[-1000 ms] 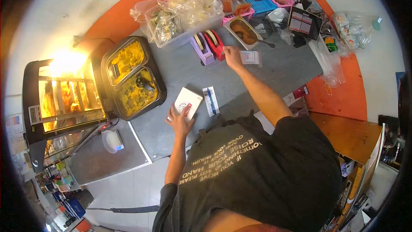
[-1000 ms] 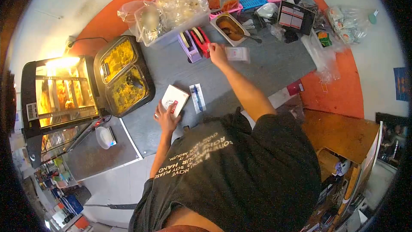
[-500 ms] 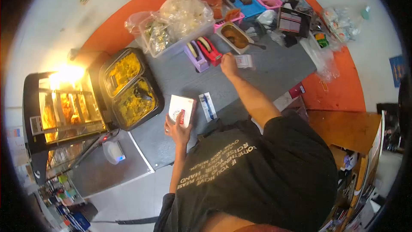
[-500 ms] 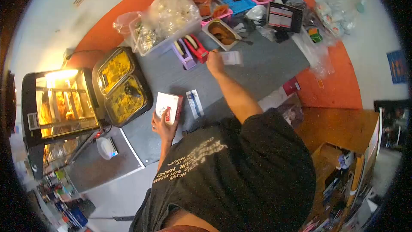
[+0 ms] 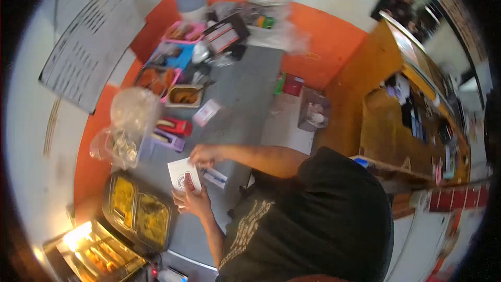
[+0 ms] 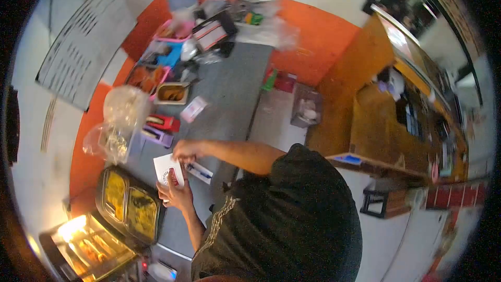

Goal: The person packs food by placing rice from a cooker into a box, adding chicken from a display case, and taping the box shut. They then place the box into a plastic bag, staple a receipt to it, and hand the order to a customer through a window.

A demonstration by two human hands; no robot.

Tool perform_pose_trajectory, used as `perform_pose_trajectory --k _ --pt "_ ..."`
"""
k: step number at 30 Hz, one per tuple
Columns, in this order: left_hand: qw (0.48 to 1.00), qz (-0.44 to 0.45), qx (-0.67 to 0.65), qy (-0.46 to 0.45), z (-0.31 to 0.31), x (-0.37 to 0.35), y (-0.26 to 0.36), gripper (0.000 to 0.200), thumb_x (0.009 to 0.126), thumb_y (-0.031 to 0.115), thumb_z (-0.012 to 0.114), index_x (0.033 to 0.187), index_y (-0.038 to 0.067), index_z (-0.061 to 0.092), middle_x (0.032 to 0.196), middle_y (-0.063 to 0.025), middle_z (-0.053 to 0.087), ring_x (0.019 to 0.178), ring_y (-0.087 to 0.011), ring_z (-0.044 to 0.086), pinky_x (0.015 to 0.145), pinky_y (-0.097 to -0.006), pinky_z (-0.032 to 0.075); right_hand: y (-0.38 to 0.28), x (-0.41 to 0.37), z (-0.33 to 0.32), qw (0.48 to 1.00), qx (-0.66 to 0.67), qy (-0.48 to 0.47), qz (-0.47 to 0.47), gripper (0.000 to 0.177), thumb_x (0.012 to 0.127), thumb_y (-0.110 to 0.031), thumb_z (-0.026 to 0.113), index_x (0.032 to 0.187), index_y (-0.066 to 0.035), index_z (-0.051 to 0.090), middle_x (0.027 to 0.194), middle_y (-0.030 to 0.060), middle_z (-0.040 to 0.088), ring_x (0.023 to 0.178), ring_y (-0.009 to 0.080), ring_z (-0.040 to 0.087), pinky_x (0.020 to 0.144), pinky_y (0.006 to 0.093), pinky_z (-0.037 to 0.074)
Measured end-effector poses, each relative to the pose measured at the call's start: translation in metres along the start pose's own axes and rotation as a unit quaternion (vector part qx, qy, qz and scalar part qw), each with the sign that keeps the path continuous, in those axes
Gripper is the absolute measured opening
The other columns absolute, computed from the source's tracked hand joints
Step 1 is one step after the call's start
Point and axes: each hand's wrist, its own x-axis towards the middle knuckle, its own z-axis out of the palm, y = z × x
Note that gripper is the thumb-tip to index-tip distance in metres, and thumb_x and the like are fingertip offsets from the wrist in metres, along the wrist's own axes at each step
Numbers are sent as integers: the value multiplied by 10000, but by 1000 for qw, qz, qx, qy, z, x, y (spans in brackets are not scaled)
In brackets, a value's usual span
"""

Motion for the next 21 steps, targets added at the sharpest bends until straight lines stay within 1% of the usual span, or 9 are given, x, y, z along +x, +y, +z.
perform_pose_trajectory --k 5,10,12,14,16,17,18,20,21 --pt "995 95 -1 11 3 7 45 667 651 367 810 1276 403 578 1452 -180 346 1292 -398 337 923 -665 284 29 -54 19 915 -306 238 -109 363 823 -320 708 649 -6 654 506 63 570 410 151 514 422 335 410" --pt "992 29 -46 -110 17 10 75 674 701 143 767 1322 297 557 1425 -179 406 1282 -350 394 952 -646 339 35 -92 -21 922 -290 218 -131 492 833 -443 706 661 16 667 526 73 588 473 129 546 479 332 430" --pt "819 80 -518 -234 73 20 54 644 708 148 777 1316 137 566 1291 -152 562 1158 -317 530 969 -487 424 38 -98 -44 888 -352 253 -150 517 844 -454 700 596 -3 645 507 61 576 502 123 555 496 320 436" --pt "752 -43 -602 -265 55 14 92 602 740 67 753 1303 17 546 1179 -151 634 1071 -254 597 945 -375 462 49 -98 -73 853 -440 236 -152 418 875 -415 682 780 -8 668 569 54 600 521 134 571 509 320 449" --pt "679 -86 -684 -254 82 8 106 569 759 -8 702 1301 -3 529 1212 -146 600 1050 -223 608 884 -328 503 58 -106 -82 917 -184 318 -158 374 863 -313 719 1062 -22 596 812 87 664 588 187 614 545 341 492" --pt "826 -47 -526 -195 128 10 92 592 750 46 771 1299 18 549 1220 -183 607 1086 -257 597 956 -375 467 55 -108 -92 943 -35 307 -121 424 869 -266 709 1178 -41 527 942 92 651 679 201 636 615 341 517" --pt "877 75 -457 -125 102 4 121 657 711 153 830 1290 11 553 1215 -191 605 1081 -268 600 955 -385 470 51 -105 -99 951 113 280 -69 509 876 -219 699 1295 -60 458 1071 97 638 770 214 659 685 340 541" --pt "816 51 -523 -241 98 4 145 724 726 290 817 1323 9 518 1274 -173 579 1125 -283 585 960 -403 466 59 -84 -126 911 202 161 -321 509 891 -150 660 1337 -36 444 1137 107 613 946 217 639 817 339 525" --pt "818 65 -490 -295 73 8 151 708 763 340 788 1340 38 510 1320 -180 544 1233 -307 508 1019 -442 411 102 -65 -180 942 -4 258 -214 498 915 -105 603 1372 -19 425 1140 112 619 1021 225 615 893 347 497"
